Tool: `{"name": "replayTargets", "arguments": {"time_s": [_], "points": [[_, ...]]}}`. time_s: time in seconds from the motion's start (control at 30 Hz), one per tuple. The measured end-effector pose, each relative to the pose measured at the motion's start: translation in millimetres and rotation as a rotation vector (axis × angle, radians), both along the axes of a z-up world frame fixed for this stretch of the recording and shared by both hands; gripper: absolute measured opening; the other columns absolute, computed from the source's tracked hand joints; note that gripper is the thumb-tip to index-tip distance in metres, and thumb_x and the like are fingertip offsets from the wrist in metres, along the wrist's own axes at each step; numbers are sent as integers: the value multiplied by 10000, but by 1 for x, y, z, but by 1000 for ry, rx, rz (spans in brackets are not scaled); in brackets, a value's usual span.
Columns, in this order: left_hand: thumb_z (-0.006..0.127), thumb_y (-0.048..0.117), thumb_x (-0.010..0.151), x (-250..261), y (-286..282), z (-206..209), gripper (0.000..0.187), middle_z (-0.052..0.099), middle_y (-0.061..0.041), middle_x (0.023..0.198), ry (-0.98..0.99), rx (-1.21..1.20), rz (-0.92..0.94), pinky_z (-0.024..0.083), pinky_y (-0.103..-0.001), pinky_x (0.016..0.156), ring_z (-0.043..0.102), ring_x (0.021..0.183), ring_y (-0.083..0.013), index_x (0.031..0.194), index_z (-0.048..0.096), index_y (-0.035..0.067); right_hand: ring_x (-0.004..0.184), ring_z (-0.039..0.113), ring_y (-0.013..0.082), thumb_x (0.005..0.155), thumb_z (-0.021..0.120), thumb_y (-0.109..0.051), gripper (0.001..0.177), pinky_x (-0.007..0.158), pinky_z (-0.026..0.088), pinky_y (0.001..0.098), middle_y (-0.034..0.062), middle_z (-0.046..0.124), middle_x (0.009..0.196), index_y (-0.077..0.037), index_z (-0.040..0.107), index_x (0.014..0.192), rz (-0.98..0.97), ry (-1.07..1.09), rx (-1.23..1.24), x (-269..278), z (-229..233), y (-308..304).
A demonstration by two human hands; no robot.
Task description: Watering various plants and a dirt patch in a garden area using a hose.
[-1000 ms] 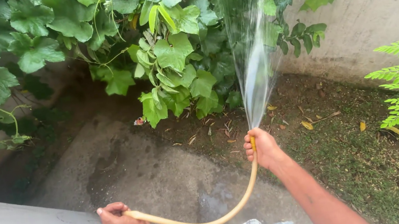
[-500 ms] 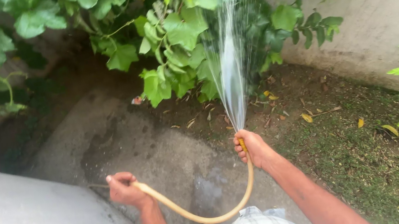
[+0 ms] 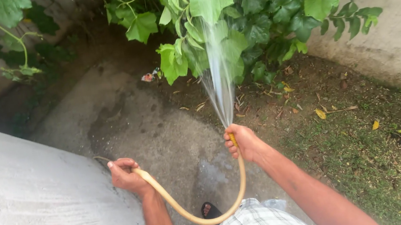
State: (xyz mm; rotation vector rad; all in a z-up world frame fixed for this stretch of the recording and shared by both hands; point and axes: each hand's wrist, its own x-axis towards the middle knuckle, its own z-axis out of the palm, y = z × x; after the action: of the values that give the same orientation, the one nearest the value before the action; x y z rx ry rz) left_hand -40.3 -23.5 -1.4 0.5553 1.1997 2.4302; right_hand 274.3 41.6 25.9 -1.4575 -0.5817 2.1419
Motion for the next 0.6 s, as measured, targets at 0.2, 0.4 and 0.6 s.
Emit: {"name": "replayTargets", "arguments": {"time_s": [0.2, 0.4, 0.6], "points": [[444, 359, 1083, -8, -9, 17, 481, 507, -58, 665, -69, -57, 56, 357, -290, 528, 462, 578, -142, 696, 492, 78, 506, 354, 118, 933, 478, -348, 260, 496, 344, 322, -32, 422, 632, -175, 468, 740, 10, 58, 23, -35, 4, 12], [466, 358, 1100, -26, -16, 5, 465, 492, -67, 691, -14, -3, 69, 374, -289, 575, 460, 593, -159, 739, 505, 67, 492, 336, 117, 925, 479, -376, 282, 472, 310, 323, -28, 426, 616, -180, 461, 724, -10, 88, -44, -31, -20, 26], [406, 324, 1091, -18, -15, 8, 433, 486, -41, 639, 81, -153, 81, 363, -284, 516, 455, 540, -149, 732, 520, 111, 500, 342, 127, 937, 489, -344, 278, 480, 316, 337, -18, 432, 620, -162, 487, 728, -145, -62, -72, 2, -40, 15]]}}
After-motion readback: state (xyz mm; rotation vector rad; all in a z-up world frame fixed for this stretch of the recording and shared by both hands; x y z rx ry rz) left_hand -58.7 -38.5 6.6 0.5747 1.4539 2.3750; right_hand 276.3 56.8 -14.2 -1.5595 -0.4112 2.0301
